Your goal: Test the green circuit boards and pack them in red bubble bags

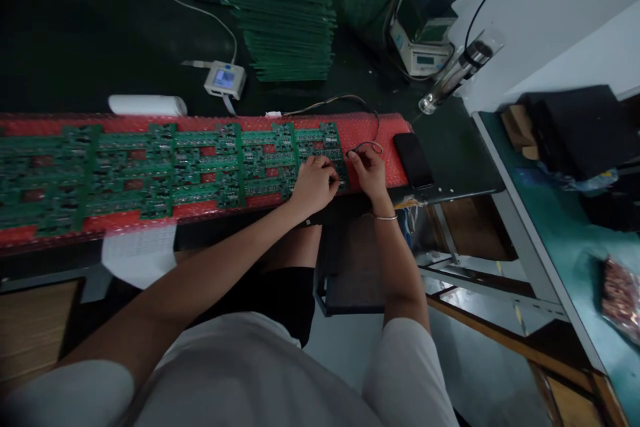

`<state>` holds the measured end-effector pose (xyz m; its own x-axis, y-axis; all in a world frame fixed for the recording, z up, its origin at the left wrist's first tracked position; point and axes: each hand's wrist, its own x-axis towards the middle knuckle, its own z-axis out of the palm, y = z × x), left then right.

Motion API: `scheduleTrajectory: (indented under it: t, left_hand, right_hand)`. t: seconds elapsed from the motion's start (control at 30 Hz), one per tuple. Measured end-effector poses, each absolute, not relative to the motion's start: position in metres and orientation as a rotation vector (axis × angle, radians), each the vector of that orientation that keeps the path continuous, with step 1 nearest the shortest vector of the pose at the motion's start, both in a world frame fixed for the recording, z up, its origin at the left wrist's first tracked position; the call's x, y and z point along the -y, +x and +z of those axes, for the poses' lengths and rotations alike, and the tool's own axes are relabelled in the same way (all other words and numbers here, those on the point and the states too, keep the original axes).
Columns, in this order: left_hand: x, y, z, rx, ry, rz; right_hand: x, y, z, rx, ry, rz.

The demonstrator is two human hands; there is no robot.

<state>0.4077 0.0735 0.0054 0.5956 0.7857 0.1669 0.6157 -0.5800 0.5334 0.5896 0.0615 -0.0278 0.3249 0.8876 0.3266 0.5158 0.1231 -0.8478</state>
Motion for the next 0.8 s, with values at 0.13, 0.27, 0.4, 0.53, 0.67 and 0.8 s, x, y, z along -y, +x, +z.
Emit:
scheduleTrajectory:
  t: [0.13, 0.27, 0.4, 0.53, 0.67, 0.8]
  left_hand:
    - [-0.066, 0.393, 0.003, -0.921, 2.593, 0.524]
    - [-0.057, 0.385, 0.001, -0.799, 2.768, 0.426]
    - [-0.05, 0.388, 0.002, -0.845, 2.806, 0.379]
    - [-0.035, 0.376, 0.004, -0.846, 2.828, 0.39]
    - [-0.011, 0.333, 0.007, -0.776, 2.811, 0.431]
    - [0.005, 0.273, 0.006, -0.797, 2.728, 0.582]
  right_hand:
    - [-0.062, 0.589, -0.026, 1.302, -1.503, 0.483]
    - [-0.064, 0.587, -0.015, 1.3, -1.499, 0.47]
    - [-0.067, 0.572, 0.002, 1.414, -1.485, 0.534]
    - [-0.069, 0.552, 0.01, 1.603, -1.443, 0.604]
    - [-0.071, 0.544, 0.005, 1.713, -1.435, 0.592]
    - [-0.072, 0.544, 0.004, 1.783, -1.453, 0.577]
